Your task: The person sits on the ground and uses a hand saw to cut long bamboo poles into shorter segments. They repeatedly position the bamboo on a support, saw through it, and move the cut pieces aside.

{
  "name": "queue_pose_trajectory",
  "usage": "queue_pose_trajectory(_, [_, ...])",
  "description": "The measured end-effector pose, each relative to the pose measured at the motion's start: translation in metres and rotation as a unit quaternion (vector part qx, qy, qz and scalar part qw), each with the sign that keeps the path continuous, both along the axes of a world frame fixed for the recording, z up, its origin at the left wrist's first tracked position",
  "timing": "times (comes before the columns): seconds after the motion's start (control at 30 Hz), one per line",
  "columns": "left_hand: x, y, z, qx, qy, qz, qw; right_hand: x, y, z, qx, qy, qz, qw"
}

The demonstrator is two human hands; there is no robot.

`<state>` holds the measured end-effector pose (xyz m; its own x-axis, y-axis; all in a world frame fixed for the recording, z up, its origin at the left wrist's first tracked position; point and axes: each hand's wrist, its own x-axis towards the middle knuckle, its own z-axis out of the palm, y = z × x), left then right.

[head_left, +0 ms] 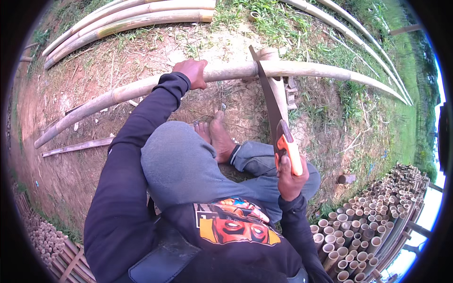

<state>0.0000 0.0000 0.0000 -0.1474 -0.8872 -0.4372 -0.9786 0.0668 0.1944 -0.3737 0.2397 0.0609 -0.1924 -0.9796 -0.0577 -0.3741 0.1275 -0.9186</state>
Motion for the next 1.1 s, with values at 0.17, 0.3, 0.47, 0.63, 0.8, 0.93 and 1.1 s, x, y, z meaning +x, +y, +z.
queue_pose_trajectory(0.17, [0.000,-0.006,-0.013,-0.026,0.003,0.000,1.000,0.003,0.017,0.010,-0.032,-0.123,0.014,0.992])
queue_pose_trajectory(0.3, [-0.001,0.000,-0.004,-0.022,-0.002,-0.001,1.000,0.060,-0.172,-0.063,-0.069,-0.127,0.058,0.988])
queue_pose_trajectory(0.47, [-0.002,-0.001,0.008,-0.009,-0.008,-0.001,1.000,0.053,-0.137,-0.054,-0.060,-0.096,0.014,0.993])
queue_pose_trajectory(0.63, [-0.001,-0.003,-0.011,-0.013,-0.014,-0.004,1.000,-0.006,0.055,0.022,-0.027,-0.067,-0.004,0.997])
queue_pose_trajectory(0.8, [-0.002,-0.002,-0.012,-0.019,-0.003,-0.004,1.000,0.035,-0.082,-0.056,-0.049,-0.061,0.007,0.997])
queue_pose_trajectory(0.93, [-0.001,0.003,0.003,-0.017,-0.010,0.002,1.000,0.063,-0.192,-0.084,-0.101,-0.077,0.045,0.991])
queue_pose_trajectory(1.1, [-0.001,-0.001,-0.001,-0.003,-0.012,0.002,1.000,0.017,-0.027,-0.015,-0.023,-0.059,-0.012,0.998])
